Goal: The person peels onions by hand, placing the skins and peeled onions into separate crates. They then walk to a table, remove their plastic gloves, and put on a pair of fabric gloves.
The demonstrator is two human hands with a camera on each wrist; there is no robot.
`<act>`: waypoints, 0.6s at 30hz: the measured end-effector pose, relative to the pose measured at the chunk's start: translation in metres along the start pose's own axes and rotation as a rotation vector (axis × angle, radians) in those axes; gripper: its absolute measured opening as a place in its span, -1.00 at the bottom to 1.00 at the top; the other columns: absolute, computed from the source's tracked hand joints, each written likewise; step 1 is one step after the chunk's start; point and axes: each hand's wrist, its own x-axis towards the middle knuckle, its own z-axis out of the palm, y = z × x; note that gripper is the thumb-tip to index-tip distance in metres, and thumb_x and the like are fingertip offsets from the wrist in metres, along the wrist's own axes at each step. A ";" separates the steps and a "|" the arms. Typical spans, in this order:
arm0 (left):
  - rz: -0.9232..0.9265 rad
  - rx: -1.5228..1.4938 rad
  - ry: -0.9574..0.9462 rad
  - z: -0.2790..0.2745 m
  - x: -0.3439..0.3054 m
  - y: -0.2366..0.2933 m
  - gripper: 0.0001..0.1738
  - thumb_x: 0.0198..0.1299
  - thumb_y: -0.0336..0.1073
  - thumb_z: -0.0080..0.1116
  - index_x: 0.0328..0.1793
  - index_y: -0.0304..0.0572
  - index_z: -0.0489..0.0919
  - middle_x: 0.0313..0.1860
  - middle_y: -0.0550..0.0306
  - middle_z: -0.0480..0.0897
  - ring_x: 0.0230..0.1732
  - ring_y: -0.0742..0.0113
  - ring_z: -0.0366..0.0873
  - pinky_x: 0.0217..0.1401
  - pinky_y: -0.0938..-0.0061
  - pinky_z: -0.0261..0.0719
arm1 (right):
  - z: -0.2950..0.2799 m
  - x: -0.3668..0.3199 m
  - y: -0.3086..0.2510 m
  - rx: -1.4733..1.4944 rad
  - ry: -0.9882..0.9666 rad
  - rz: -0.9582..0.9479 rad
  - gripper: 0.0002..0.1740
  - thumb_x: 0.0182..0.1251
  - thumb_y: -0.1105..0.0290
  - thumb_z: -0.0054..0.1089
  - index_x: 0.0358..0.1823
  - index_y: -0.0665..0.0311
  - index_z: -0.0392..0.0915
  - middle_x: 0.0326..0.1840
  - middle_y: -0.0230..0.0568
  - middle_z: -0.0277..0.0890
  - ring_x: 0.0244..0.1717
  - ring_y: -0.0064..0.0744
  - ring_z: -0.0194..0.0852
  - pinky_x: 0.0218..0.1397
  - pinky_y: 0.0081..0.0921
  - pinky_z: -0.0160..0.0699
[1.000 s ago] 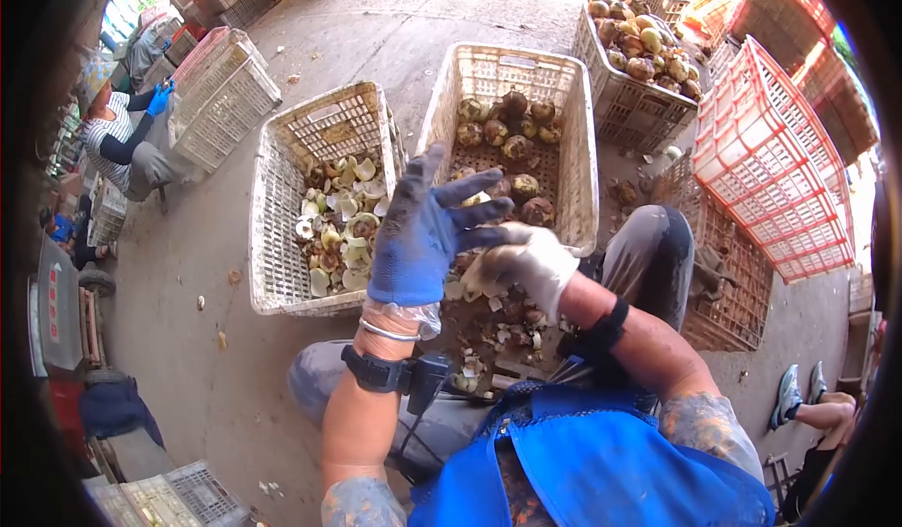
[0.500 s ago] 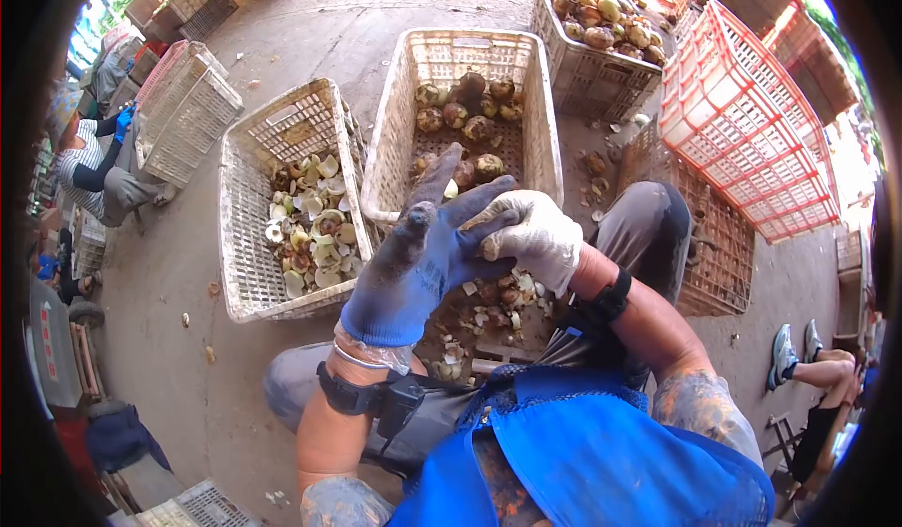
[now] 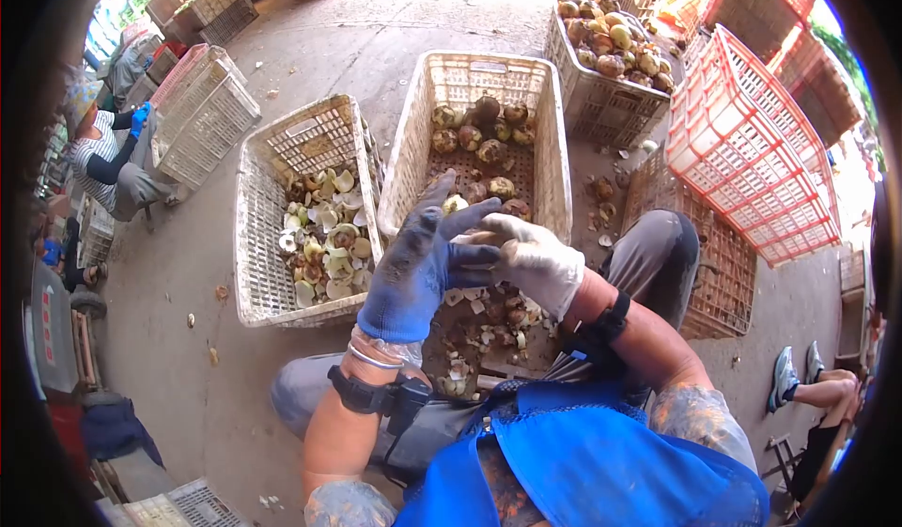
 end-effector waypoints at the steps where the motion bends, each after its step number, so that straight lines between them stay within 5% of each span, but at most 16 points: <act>1: -0.027 -0.030 0.012 -0.002 0.001 0.001 0.01 0.43 0.35 0.09 0.78 0.04 -0.01 0.48 -0.27 0.51 -0.06 0.12 0.79 -0.09 0.30 0.84 | -0.005 -0.004 -0.006 -0.036 -0.008 -0.049 -0.08 0.19 0.10 0.62 0.48 0.36 0.36 0.43 -0.06 0.49 0.40 -0.15 0.52 0.47 -0.12 0.48; 4: -0.085 -0.036 -0.107 0.008 0.001 -0.004 0.01 0.43 0.36 0.08 0.78 0.03 0.00 0.45 -0.25 0.54 -0.08 0.13 0.78 -0.12 0.29 0.84 | -0.010 -0.005 -0.001 -0.201 0.110 -0.122 -0.19 0.23 0.10 0.58 0.41 0.33 0.45 0.28 -0.12 0.59 0.26 -0.24 0.60 0.32 -0.22 0.58; 5: -0.118 -0.040 -0.073 0.014 -0.001 -0.008 0.03 0.41 0.35 0.12 0.79 0.04 -0.01 0.46 -0.22 0.53 -0.08 0.14 0.77 -0.14 0.28 0.85 | -0.004 -0.010 -0.008 -0.297 0.120 -0.069 -0.37 0.30 0.18 0.50 0.31 0.31 0.53 0.14 -0.18 0.64 0.12 -0.35 0.63 0.16 -0.33 0.64; 9: -0.157 -0.058 -0.117 0.025 -0.001 -0.009 0.06 0.41 0.25 0.21 0.81 0.05 -0.09 0.50 -0.16 0.48 -0.05 0.14 0.76 -0.12 0.26 0.85 | -0.004 -0.013 0.002 -0.239 0.155 -0.131 -0.59 0.38 0.29 0.38 0.19 0.29 0.59 -0.02 -0.28 0.68 -0.04 -0.49 0.64 -0.02 -0.49 0.66; 12: -0.183 0.012 -0.125 0.028 -0.005 -0.009 0.09 0.41 0.24 0.21 0.81 0.04 -0.14 0.52 -0.18 0.45 -0.04 0.09 0.76 -0.13 0.25 0.85 | -0.014 -0.013 0.013 -0.196 0.148 -0.026 -0.57 0.37 0.28 0.42 0.19 0.26 0.60 -0.07 -0.30 0.70 -0.13 -0.49 0.66 -0.11 -0.48 0.67; 13: -0.188 0.010 -0.124 0.028 -0.005 -0.010 0.09 0.41 0.24 0.21 0.81 0.04 -0.14 0.52 -0.18 0.45 -0.04 0.09 0.76 -0.13 0.25 0.85 | -0.016 -0.014 0.019 0.022 0.019 0.028 -0.62 0.38 0.27 0.44 0.14 0.24 0.63 -0.11 -0.26 0.71 -0.17 -0.42 0.69 -0.18 -0.42 0.69; 17: -0.211 0.109 -0.082 0.027 -0.006 -0.010 0.14 0.37 0.26 0.23 0.81 -0.05 -0.16 0.53 -0.22 0.44 -0.13 0.08 0.77 -0.24 0.26 0.87 | -0.022 -0.003 0.030 -0.018 0.063 0.018 -0.68 0.39 0.26 0.44 0.08 0.21 0.64 -0.10 -0.20 0.72 -0.28 -0.35 0.71 -0.30 -0.33 0.70; 18: -0.220 0.127 -0.066 0.028 -0.007 -0.010 0.17 0.34 0.27 0.24 0.81 -0.07 -0.15 0.52 -0.24 0.46 -0.21 0.10 0.78 -0.31 0.27 0.87 | -0.019 -0.004 0.029 0.063 -0.018 0.082 -0.76 0.41 0.28 0.42 -0.03 0.22 0.65 -0.27 -0.20 0.67 -0.42 -0.34 0.65 -0.40 -0.31 0.66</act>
